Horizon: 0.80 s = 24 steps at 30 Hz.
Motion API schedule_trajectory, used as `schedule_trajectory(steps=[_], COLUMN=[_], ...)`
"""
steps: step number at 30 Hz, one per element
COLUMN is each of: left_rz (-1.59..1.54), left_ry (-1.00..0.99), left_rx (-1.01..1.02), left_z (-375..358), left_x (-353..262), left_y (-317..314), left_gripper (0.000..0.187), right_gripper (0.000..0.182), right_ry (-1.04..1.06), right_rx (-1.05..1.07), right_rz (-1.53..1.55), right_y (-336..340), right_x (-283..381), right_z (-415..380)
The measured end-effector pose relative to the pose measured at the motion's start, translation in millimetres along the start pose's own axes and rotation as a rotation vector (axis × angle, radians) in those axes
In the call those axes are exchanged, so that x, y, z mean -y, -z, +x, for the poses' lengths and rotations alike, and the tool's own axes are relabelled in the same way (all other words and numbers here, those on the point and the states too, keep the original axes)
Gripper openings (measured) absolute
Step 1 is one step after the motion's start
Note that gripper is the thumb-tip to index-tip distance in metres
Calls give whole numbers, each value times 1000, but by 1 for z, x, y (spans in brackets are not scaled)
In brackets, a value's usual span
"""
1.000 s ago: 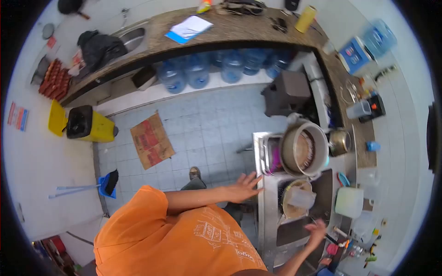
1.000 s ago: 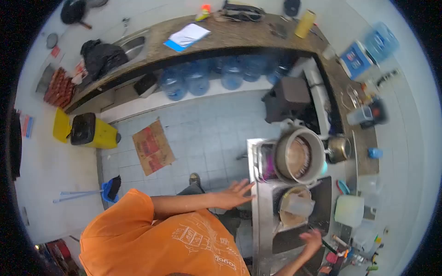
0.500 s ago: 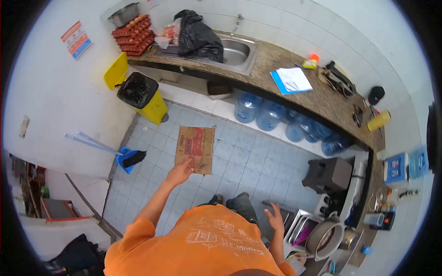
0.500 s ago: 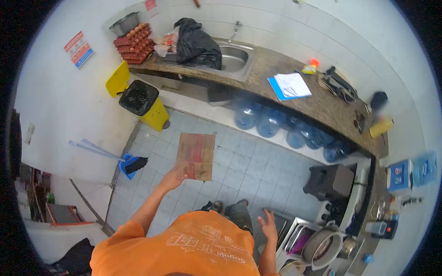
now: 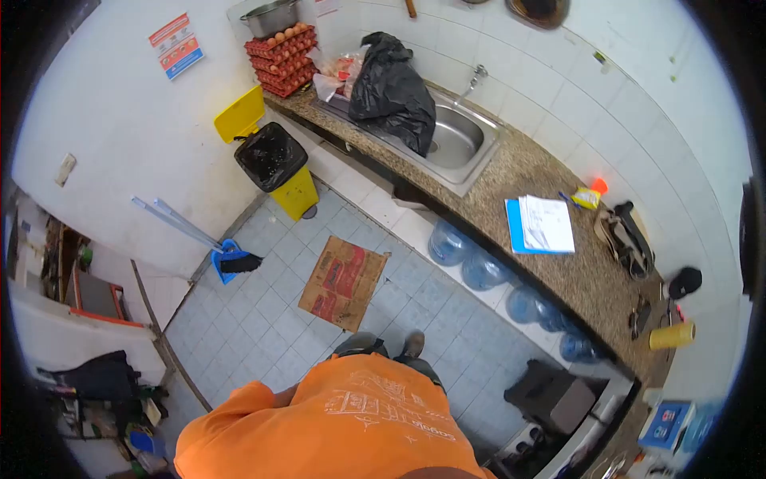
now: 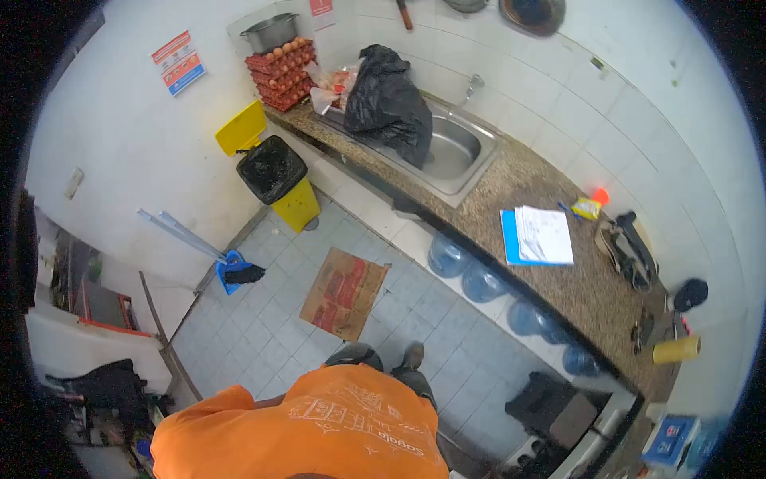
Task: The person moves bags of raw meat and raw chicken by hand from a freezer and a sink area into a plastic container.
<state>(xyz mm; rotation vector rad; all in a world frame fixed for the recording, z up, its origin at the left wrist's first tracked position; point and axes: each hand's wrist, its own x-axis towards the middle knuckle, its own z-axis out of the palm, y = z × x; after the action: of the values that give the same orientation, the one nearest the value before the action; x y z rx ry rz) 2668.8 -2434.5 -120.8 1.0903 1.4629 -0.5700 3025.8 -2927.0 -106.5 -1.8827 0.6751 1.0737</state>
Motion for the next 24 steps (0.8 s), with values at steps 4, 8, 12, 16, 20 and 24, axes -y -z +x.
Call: schedule_trajectory(steps=[4, 8, 12, 16, 20, 24], left_rz=[-132, -221, -375, -74, 293, -360], left_ry=[-58, -102, -187, -349, -456, -461], left_rx=[-47, -35, 56, 82, -368, -419], left_z=[-17, -17, -19, -1, 40, 33], left_x=[-36, -75, -122, -176, -207, -231], left_y=[-31, -54, -54, -16, 23, 43], left_gripper=[68, 65, 62, 56, 45, 41], right_gripper=[50, 43, 37, 30, 25, 17], right_ry=[41, 79, 124, 264, 605, 990], right_rx=[12, 37, 83, 151, 207, 319], right_rz=[-78, -174, -303, -506, -818, -496], right_y=[42, 52, 26, -22, -105, -208], right_x=[78, 157, 226, 287, 382, 555], right_z=[53, 89, 113, 138, 170, 121])
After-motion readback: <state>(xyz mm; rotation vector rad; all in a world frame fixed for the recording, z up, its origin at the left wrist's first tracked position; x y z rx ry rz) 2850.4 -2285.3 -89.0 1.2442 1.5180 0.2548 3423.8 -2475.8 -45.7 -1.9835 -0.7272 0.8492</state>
